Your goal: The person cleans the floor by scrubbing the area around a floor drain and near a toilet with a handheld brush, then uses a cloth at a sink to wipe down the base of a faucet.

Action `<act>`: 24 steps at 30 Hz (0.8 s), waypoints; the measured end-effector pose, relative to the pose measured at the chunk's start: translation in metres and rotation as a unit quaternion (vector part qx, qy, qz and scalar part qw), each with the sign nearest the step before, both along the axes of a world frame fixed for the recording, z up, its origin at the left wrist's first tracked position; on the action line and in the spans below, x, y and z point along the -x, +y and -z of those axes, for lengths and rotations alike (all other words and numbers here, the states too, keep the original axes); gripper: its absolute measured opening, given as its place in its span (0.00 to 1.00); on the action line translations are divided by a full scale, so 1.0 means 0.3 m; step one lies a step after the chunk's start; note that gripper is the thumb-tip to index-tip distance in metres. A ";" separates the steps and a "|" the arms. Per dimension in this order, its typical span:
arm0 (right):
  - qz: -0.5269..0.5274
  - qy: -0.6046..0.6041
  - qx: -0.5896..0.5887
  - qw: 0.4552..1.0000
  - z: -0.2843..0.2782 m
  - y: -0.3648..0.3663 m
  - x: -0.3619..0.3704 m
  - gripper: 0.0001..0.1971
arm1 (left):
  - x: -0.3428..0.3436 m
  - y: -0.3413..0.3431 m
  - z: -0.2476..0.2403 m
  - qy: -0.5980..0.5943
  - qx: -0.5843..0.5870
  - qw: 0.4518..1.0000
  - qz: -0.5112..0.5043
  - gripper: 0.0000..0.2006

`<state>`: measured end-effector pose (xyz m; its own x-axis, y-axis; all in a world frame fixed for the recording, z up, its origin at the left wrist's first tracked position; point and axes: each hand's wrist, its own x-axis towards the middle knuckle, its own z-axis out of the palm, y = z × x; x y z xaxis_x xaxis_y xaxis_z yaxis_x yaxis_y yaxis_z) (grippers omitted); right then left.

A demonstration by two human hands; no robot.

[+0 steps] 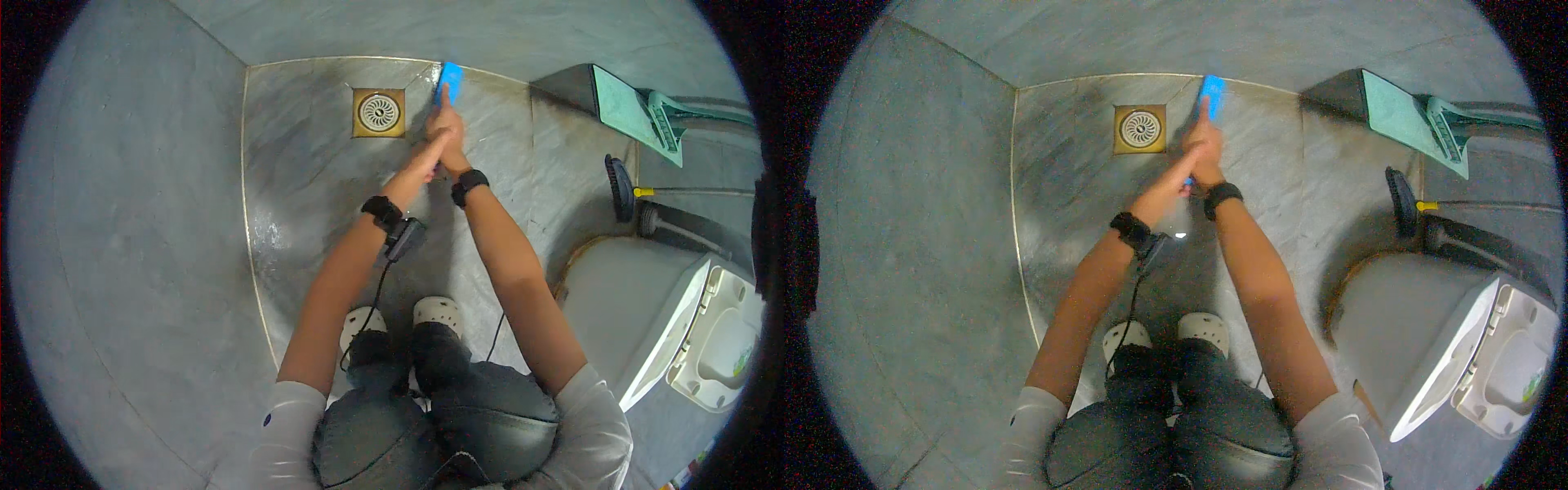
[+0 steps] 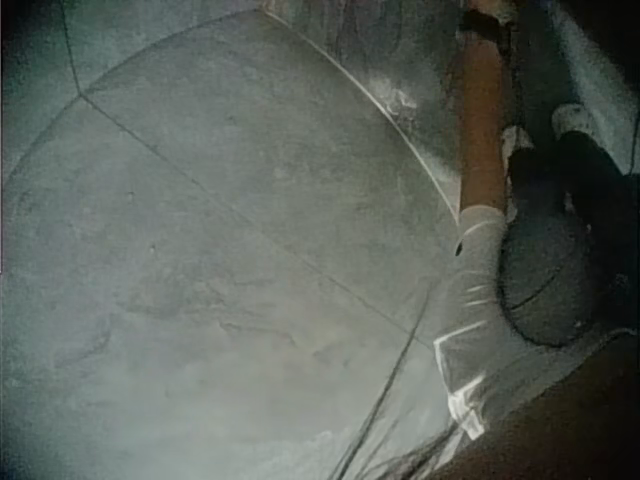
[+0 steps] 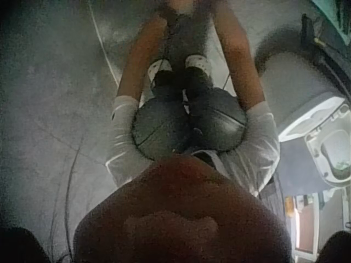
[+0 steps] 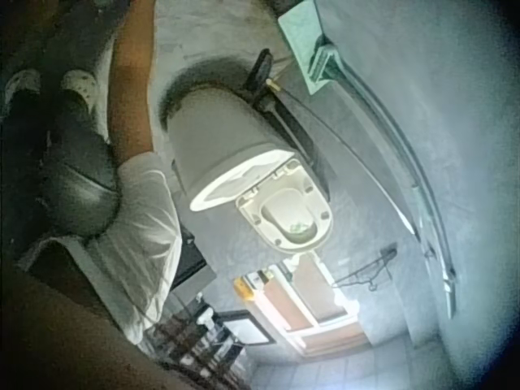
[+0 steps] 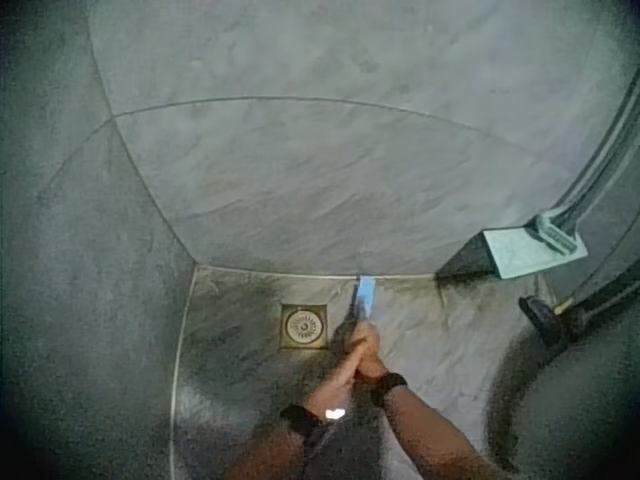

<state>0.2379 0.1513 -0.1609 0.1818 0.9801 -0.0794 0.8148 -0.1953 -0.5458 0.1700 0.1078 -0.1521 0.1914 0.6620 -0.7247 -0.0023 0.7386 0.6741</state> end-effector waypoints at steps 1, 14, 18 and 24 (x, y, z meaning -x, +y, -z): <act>-0.042 0.021 -0.049 0.998 0.014 0.016 0.036 0.30 | 0.028 -0.006 -0.001 -0.001 -0.001 1.000 0.002 0.30; -0.322 0.090 -0.027 0.942 0.041 -0.037 0.559 0.28 | 0.443 -0.120 0.081 -0.027 -0.061 0.951 -0.302 0.30; -0.262 0.051 -0.013 0.964 0.038 0.000 0.418 0.28 | 0.345 -0.081 0.034 -0.022 -0.039 0.970 -0.239 0.30; -0.183 0.061 -0.184 0.964 0.103 -0.018 0.084 0.30 | 0.068 -0.030 0.043 -0.013 0.027 0.999 -0.030 0.36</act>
